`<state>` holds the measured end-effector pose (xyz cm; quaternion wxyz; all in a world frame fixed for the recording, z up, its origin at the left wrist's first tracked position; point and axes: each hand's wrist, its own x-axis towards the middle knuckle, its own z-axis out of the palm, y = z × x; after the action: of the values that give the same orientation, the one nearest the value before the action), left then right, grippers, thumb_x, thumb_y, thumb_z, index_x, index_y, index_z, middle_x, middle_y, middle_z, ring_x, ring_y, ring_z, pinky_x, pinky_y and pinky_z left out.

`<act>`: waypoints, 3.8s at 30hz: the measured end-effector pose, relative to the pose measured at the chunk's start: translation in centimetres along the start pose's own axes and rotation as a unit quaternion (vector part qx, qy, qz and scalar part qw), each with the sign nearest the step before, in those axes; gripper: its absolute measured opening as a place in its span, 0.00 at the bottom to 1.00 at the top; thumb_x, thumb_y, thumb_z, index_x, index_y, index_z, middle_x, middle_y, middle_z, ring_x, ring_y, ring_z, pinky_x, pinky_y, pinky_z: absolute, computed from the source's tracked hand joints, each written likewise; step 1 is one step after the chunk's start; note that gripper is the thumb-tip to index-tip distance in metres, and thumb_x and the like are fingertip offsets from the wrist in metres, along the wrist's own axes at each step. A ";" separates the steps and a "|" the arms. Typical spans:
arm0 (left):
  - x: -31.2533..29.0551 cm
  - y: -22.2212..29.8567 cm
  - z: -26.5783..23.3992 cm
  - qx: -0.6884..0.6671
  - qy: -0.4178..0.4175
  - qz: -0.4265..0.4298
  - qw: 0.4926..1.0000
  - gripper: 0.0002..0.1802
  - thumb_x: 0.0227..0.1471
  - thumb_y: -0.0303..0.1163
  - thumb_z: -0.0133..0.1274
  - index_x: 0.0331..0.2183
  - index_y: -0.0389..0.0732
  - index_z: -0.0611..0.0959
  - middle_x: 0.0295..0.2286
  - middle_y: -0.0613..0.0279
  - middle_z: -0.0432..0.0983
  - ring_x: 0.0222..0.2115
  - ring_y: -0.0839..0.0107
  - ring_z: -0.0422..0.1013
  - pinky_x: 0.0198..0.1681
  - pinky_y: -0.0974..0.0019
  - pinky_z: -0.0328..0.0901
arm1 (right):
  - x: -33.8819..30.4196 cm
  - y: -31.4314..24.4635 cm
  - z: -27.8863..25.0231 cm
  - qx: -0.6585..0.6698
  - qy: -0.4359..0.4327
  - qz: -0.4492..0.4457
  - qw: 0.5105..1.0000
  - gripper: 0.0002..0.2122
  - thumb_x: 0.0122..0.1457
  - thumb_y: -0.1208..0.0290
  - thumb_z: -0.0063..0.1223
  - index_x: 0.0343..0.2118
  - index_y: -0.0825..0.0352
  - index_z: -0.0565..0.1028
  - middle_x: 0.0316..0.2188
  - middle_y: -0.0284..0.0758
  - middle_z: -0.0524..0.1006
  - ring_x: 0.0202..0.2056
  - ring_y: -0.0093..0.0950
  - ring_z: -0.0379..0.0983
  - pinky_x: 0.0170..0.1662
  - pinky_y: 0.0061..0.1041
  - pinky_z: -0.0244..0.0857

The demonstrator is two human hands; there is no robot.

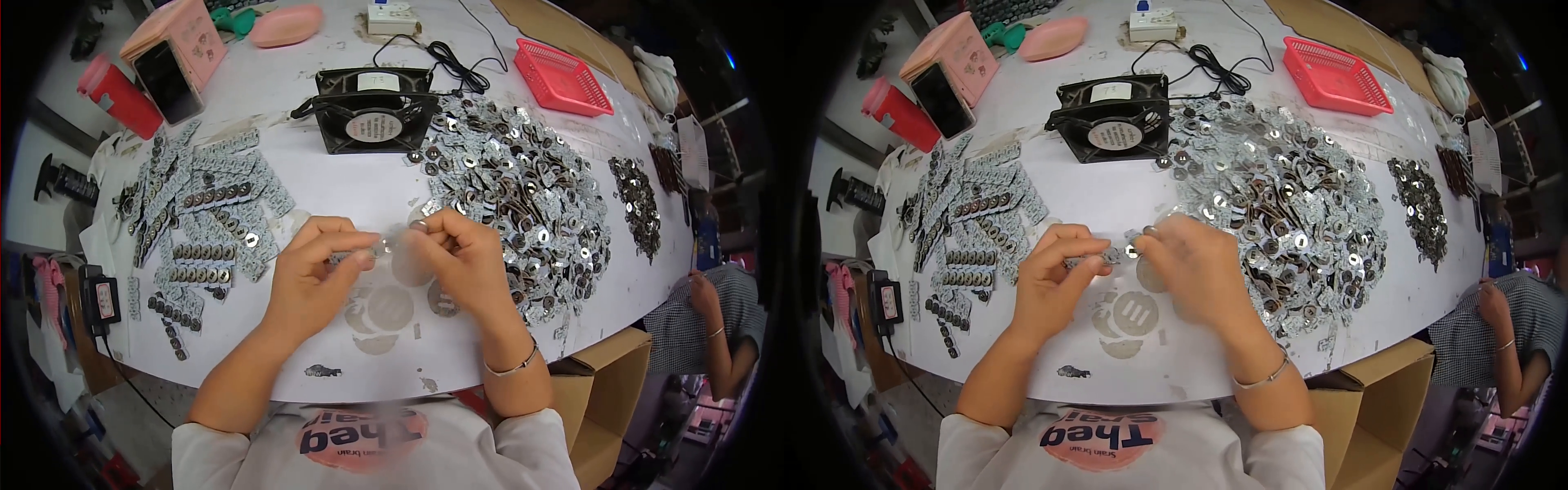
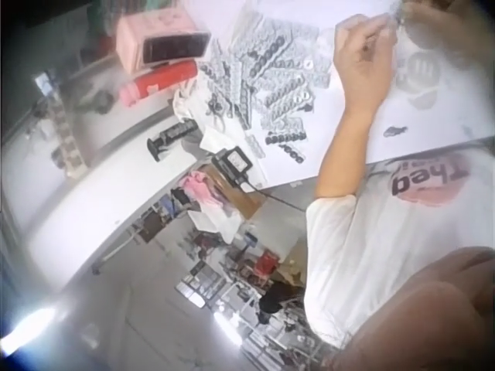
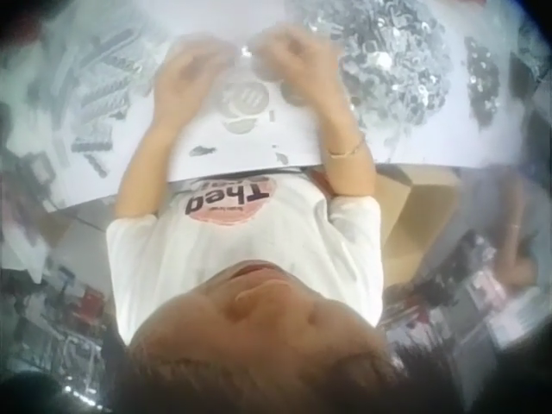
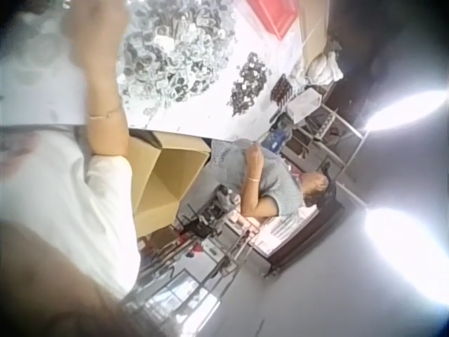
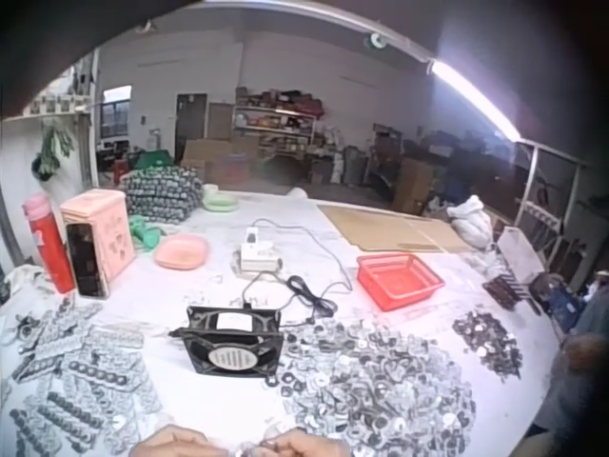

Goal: The person assembles small components by hand, attaching metal discs to circuit board strips on a workbench.

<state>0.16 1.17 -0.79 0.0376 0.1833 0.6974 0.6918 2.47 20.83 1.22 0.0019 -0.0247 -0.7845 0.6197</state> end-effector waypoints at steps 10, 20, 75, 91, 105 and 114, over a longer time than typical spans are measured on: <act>-0.1 0.3 -1.5 -0.081 -0.015 -0.180 0.980 0.09 0.47 0.17 0.58 0.34 0.31 0.79 0.30 0.55 0.77 0.28 0.72 0.76 0.31 0.72 0.73 | -0.1 0.0 -0.9 -0.019 -0.146 -0.018 0.989 0.07 0.58 0.70 0.56 0.29 0.67 0.79 0.18 0.31 0.77 0.19 0.15 0.71 0.23 0.18 0.63; -0.2 0.1 -1.1 -0.220 -0.047 -0.174 0.959 0.08 0.43 0.16 0.57 0.30 0.32 0.78 0.30 0.54 0.75 0.27 0.71 0.74 0.30 0.71 0.72 | -0.9 -0.6 -0.4 0.180 -0.243 0.085 0.949 0.07 0.62 0.68 0.50 0.32 0.67 0.73 0.18 0.25 0.74 0.16 0.13 0.64 0.19 0.16 0.56; 0.5 0.1 -1.6 -0.146 -0.045 -0.205 0.967 0.09 0.50 0.20 0.58 0.36 0.33 0.79 0.32 0.59 0.79 0.33 0.78 0.75 0.37 0.76 0.69 | -0.5 -0.5 -0.1 -0.068 -0.079 -0.005 0.995 0.05 0.55 0.75 0.57 0.32 0.71 0.80 0.19 0.33 0.76 0.20 0.17 0.67 0.24 0.18 0.60; 0.5 0.7 -2.0 -0.159 -0.056 -0.240 0.956 0.05 0.48 0.18 0.59 0.30 0.31 0.80 0.26 0.54 0.79 0.26 0.72 0.77 0.31 0.71 0.73 | -0.7 -1.5 -0.1 -0.092 -0.141 0.004 0.986 0.06 0.57 0.74 0.54 0.29 0.71 0.79 0.16 0.27 0.75 0.17 0.13 0.66 0.19 0.14 0.58; 0.0 0.2 -1.1 0.054 -0.021 0.068 0.996 0.11 0.45 0.14 0.58 0.34 0.34 0.81 0.33 0.55 0.77 0.32 0.71 0.76 0.34 0.72 0.72 | -1.1 -0.8 1.4 0.109 -0.040 0.086 0.990 0.06 0.60 0.75 0.49 0.26 0.67 0.73 0.15 0.22 0.68 0.16 0.08 0.58 0.17 0.12 0.49; 0.2 0.2 -0.7 0.091 0.006 0.116 0.989 0.11 0.44 0.18 0.60 0.34 0.37 0.83 0.33 0.57 0.78 0.32 0.73 0.76 0.35 0.72 0.70 | -1.2 -0.9 1.5 0.154 -0.038 0.117 0.980 0.06 0.60 0.75 0.49 0.26 0.66 0.73 0.14 0.20 0.66 0.15 0.08 0.57 0.17 0.12 0.48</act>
<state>-0.20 0.57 -0.48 -0.0640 0.2616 0.7313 0.6266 3.64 19.12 1.74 -0.0970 -0.0918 -0.6707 0.7296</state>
